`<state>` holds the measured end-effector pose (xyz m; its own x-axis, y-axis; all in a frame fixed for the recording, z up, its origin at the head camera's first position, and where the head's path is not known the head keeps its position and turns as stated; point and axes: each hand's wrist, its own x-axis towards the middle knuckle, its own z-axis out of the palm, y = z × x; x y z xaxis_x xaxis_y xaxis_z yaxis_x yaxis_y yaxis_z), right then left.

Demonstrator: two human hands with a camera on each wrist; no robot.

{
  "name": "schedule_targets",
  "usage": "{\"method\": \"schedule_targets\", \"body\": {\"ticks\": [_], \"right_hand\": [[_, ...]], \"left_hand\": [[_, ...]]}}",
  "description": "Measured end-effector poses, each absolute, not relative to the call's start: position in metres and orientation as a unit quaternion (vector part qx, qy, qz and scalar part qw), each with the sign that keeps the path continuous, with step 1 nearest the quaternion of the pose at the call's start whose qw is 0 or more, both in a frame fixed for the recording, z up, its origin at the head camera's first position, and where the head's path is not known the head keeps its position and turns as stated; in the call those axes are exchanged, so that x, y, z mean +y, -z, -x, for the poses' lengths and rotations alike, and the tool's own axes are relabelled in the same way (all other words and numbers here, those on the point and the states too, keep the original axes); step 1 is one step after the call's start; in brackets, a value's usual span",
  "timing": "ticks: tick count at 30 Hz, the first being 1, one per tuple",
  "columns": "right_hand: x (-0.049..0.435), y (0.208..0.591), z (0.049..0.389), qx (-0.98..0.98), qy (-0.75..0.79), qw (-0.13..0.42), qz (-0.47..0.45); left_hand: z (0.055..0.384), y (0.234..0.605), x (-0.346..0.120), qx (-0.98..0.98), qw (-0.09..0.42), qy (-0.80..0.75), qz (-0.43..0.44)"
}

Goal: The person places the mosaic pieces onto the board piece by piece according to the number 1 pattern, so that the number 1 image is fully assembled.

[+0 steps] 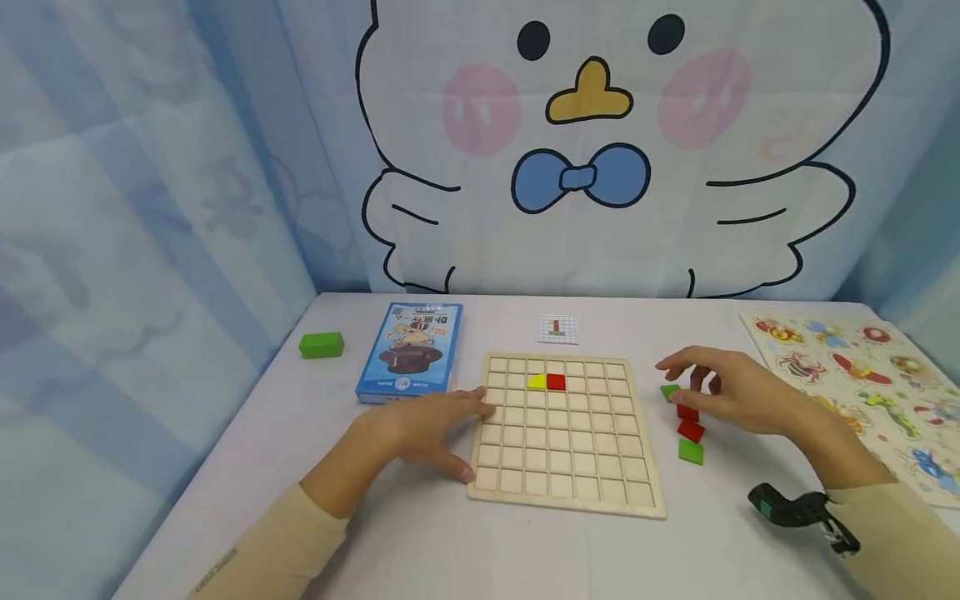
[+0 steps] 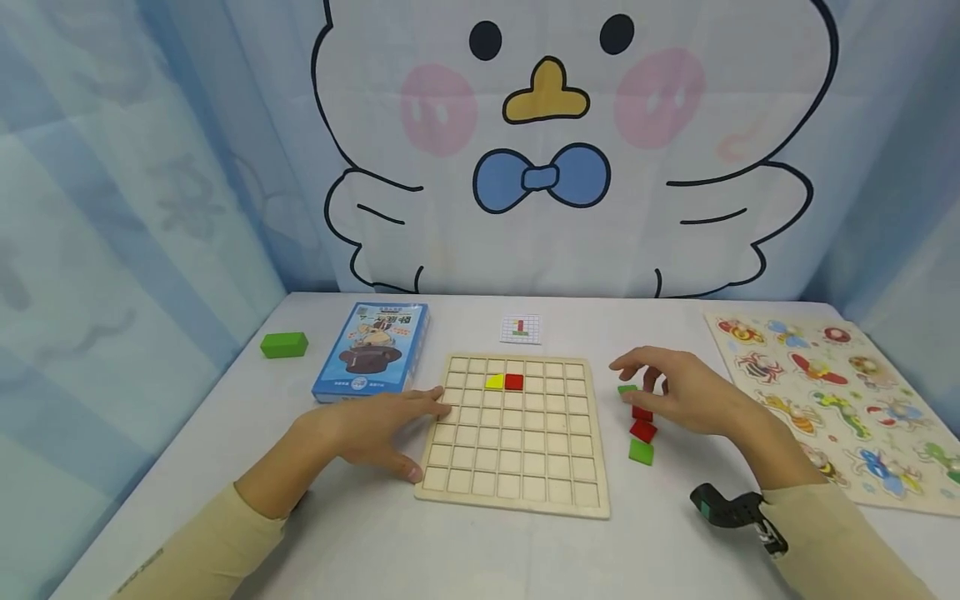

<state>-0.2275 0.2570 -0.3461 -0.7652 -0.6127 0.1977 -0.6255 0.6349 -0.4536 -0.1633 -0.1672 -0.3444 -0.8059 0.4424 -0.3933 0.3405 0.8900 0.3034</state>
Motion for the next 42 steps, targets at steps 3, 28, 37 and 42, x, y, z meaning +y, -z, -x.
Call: {"method": "schedule_targets", "body": {"ticks": [3, 28, 37, 42], "right_hand": [[0.261, 0.348, 0.228, -0.907, -0.263, -0.009, -0.330], [0.289, 0.367, 0.224, -0.923, -0.253, -0.057, -0.284], [0.283, 0.368, 0.224, -0.929, -0.236, -0.041, -0.283], [0.279, 0.366, 0.222, -0.928, -0.231, -0.050, -0.287]], "left_hand": [[0.162, 0.344, -0.168, 0.945, 0.233, -0.108, -0.203], [0.163, 0.347, -0.166, 0.945, 0.232, -0.112, -0.203], [0.163, 0.345, -0.166, 0.945, 0.233, -0.107, -0.205], [0.164, 0.345, -0.166, 0.944, 0.234, -0.110, -0.206]]}}
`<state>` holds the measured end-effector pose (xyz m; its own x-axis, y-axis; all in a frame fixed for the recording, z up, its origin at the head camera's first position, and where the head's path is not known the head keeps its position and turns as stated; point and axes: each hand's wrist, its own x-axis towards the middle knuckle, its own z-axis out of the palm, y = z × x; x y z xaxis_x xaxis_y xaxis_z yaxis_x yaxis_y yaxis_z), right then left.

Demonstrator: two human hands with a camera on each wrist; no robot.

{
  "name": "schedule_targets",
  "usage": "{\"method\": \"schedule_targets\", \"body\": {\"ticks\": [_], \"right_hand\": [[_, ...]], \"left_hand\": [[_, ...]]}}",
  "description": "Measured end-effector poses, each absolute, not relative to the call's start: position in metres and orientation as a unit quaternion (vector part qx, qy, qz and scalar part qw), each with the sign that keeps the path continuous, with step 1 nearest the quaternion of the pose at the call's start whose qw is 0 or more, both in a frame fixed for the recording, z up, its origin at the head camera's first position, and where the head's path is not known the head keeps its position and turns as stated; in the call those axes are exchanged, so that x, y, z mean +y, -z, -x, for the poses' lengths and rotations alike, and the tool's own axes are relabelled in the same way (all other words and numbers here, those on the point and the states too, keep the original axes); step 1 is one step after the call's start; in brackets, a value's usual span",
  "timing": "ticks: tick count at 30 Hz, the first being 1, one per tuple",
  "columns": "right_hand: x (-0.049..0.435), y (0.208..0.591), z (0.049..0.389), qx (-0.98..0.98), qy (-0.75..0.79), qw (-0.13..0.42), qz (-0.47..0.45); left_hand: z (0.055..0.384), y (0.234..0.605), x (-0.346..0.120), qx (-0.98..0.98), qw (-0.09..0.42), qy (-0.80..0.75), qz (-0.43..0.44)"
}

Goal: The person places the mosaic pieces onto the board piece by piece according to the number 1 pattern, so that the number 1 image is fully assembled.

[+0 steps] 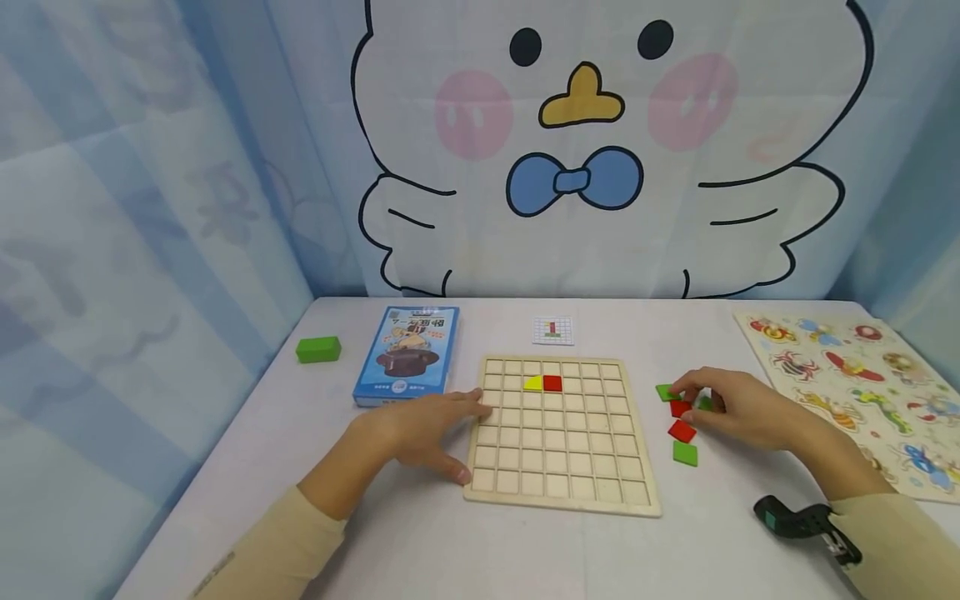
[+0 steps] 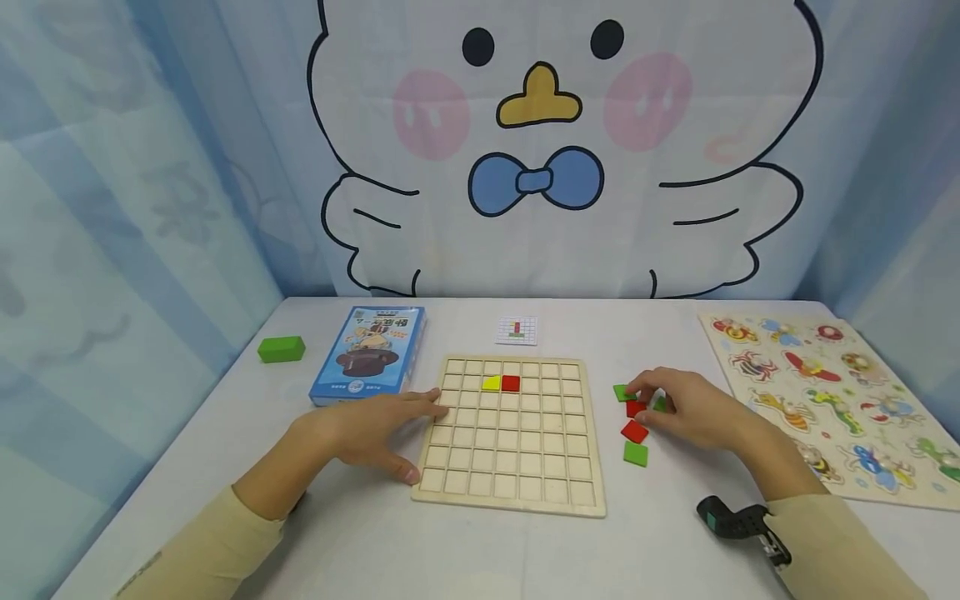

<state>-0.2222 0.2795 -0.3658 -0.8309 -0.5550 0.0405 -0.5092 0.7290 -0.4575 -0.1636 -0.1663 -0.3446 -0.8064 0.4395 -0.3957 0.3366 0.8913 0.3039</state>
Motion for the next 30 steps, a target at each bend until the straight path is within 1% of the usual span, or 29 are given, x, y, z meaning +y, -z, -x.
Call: {"method": "schedule_targets", "body": {"ticks": [4, 13, 21, 30], "right_hand": [[0.282, 0.366, 0.220, 0.927, 0.236, 0.053, 0.285], [0.285, 0.365, 0.217, 0.914, 0.264, 0.009, 0.309], [0.278, 0.357, 0.218, 0.914, 0.280, 0.012, 0.294], [0.268, 0.355, 0.222, 0.888, 0.321, 0.000, 0.328]], "left_hand": [[0.164, 0.345, -0.165, 0.943, 0.233, -0.111, -0.209], [0.163, 0.343, -0.163, 0.945, 0.230, -0.100, -0.209], [0.163, 0.344, -0.163, 0.945, 0.230, -0.102, -0.207], [0.164, 0.345, -0.165, 0.946, 0.232, -0.103, -0.203]]}}
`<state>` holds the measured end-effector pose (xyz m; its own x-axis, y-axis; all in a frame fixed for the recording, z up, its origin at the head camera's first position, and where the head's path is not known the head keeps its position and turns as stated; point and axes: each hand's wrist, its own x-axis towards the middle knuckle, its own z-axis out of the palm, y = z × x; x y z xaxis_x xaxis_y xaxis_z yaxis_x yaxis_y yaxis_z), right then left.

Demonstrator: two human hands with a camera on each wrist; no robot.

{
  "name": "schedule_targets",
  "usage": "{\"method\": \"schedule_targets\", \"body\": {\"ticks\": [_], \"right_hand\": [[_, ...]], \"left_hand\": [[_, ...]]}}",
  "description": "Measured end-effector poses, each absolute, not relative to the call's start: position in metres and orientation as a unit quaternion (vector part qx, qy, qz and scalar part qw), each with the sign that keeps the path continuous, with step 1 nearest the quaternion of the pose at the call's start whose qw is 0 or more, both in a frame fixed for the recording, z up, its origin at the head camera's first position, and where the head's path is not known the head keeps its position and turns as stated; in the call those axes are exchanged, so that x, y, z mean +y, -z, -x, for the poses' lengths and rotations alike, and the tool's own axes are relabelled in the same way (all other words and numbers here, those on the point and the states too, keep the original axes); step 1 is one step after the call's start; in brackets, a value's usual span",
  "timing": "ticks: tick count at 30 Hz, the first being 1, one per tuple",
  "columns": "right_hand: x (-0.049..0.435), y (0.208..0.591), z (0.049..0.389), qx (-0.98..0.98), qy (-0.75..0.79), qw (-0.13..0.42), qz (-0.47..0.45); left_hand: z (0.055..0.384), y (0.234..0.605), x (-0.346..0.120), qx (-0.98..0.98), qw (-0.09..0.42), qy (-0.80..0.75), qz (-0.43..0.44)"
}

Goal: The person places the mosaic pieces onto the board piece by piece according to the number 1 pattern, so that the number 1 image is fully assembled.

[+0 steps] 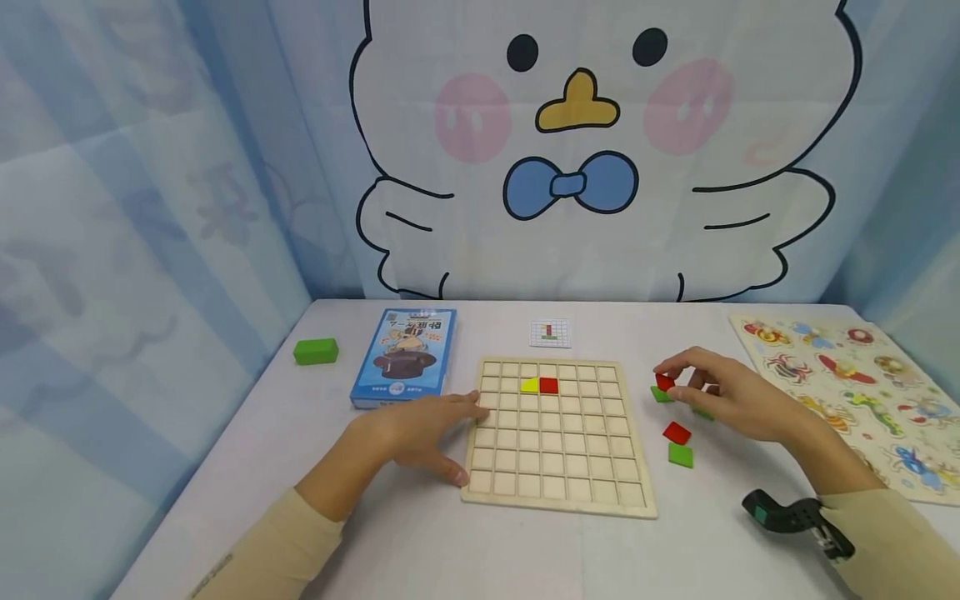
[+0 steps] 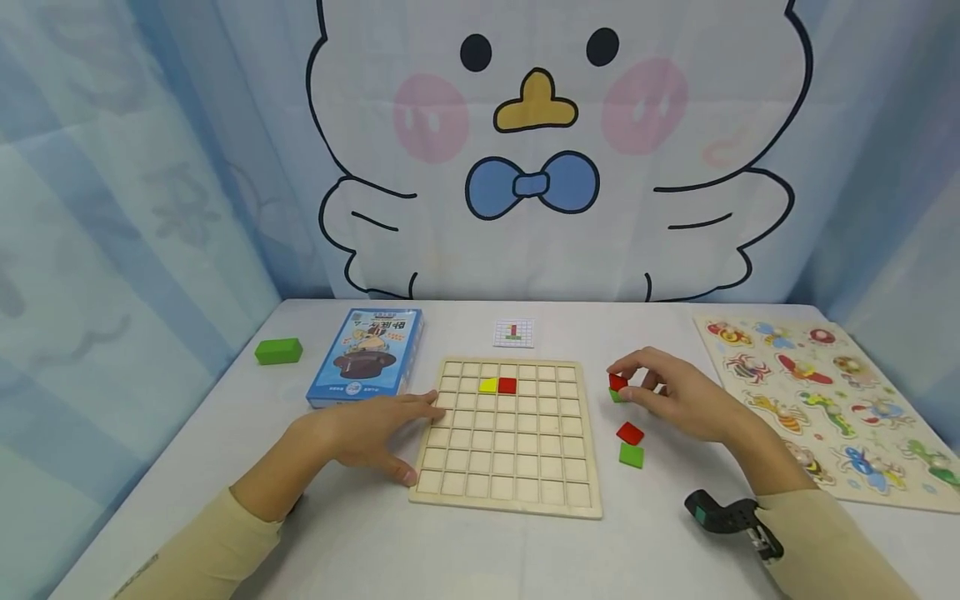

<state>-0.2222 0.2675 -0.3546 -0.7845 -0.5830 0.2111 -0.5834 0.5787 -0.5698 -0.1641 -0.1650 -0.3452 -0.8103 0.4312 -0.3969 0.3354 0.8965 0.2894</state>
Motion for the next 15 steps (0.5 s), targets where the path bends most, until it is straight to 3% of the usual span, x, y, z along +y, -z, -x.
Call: {"method": "schedule_targets", "body": {"ticks": [15], "right_hand": [[0.248, 0.347, 0.224, -0.873, -0.363, -0.014, -0.326]], "left_hand": [[0.161, 0.341, -0.163, 0.944, 0.235, -0.114, -0.202]]}}
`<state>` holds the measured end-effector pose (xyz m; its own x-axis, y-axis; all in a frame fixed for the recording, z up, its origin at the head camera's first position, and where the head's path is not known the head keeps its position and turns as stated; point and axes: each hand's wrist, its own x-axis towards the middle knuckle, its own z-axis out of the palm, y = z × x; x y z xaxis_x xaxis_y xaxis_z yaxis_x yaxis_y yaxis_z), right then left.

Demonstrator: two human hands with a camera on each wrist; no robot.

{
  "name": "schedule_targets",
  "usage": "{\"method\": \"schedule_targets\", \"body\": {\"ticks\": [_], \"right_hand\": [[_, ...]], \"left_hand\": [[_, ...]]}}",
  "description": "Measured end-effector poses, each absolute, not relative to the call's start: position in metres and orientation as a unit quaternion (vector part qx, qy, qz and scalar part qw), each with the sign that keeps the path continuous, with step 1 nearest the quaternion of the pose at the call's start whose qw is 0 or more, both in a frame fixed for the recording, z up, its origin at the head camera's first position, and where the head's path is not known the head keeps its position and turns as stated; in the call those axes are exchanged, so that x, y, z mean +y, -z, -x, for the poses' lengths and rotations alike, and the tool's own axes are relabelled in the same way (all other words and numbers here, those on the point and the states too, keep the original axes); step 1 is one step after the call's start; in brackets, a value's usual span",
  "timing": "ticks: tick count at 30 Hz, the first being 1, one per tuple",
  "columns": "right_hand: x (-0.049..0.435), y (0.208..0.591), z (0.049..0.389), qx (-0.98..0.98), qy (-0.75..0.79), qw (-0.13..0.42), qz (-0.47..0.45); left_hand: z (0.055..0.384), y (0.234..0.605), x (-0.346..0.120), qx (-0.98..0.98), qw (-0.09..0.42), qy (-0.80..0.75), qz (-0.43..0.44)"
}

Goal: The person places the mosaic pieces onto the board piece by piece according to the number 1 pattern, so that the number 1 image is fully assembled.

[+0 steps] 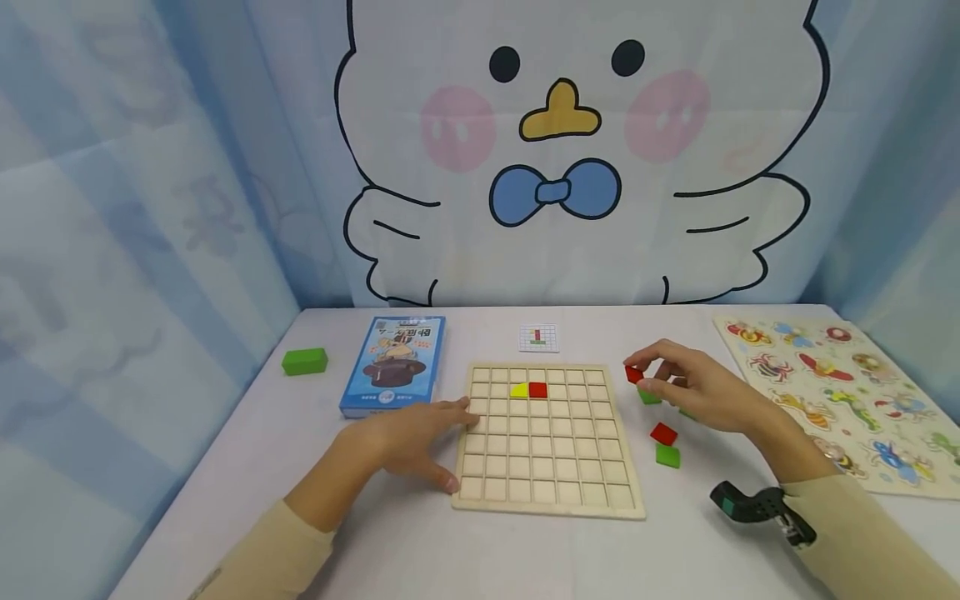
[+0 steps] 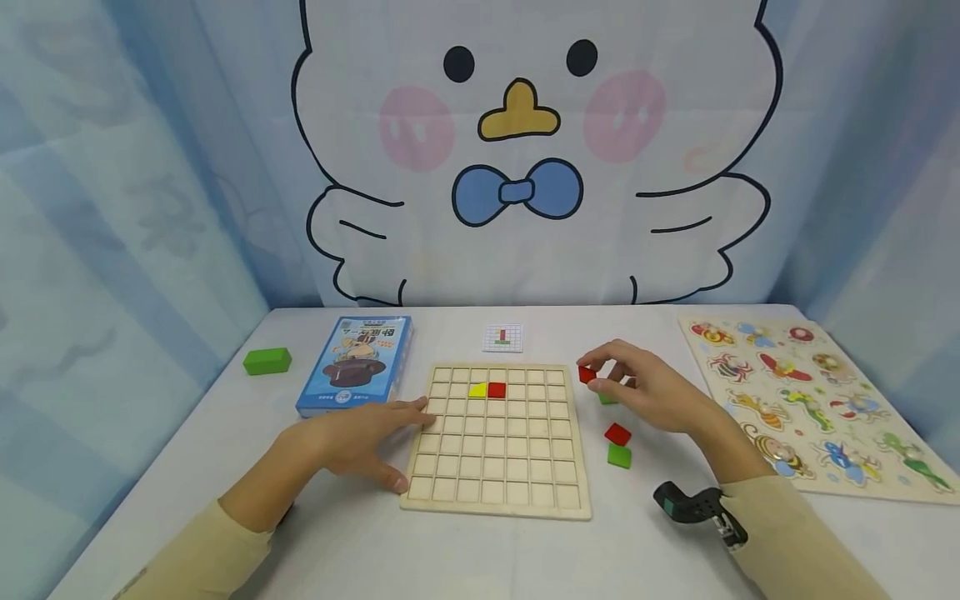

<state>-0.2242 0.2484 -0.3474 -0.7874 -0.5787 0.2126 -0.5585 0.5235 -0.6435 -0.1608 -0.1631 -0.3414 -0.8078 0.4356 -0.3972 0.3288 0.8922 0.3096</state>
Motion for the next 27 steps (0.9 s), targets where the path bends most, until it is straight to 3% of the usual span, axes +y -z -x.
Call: {"method": "schedule_targets", "body": {"ticks": [9, 27], "right_hand": [[0.236, 0.345, 0.227, 0.857, 0.380, -0.027, 0.348], [0.206, 0.348, 0.235, 0.838, 0.406, -0.007, 0.363]], "left_hand": [[0.160, 0.342, -0.164, 0.945, 0.229, -0.109, -0.207], [0.162, 0.347, -0.163, 0.945, 0.226, -0.126, -0.201]]}}
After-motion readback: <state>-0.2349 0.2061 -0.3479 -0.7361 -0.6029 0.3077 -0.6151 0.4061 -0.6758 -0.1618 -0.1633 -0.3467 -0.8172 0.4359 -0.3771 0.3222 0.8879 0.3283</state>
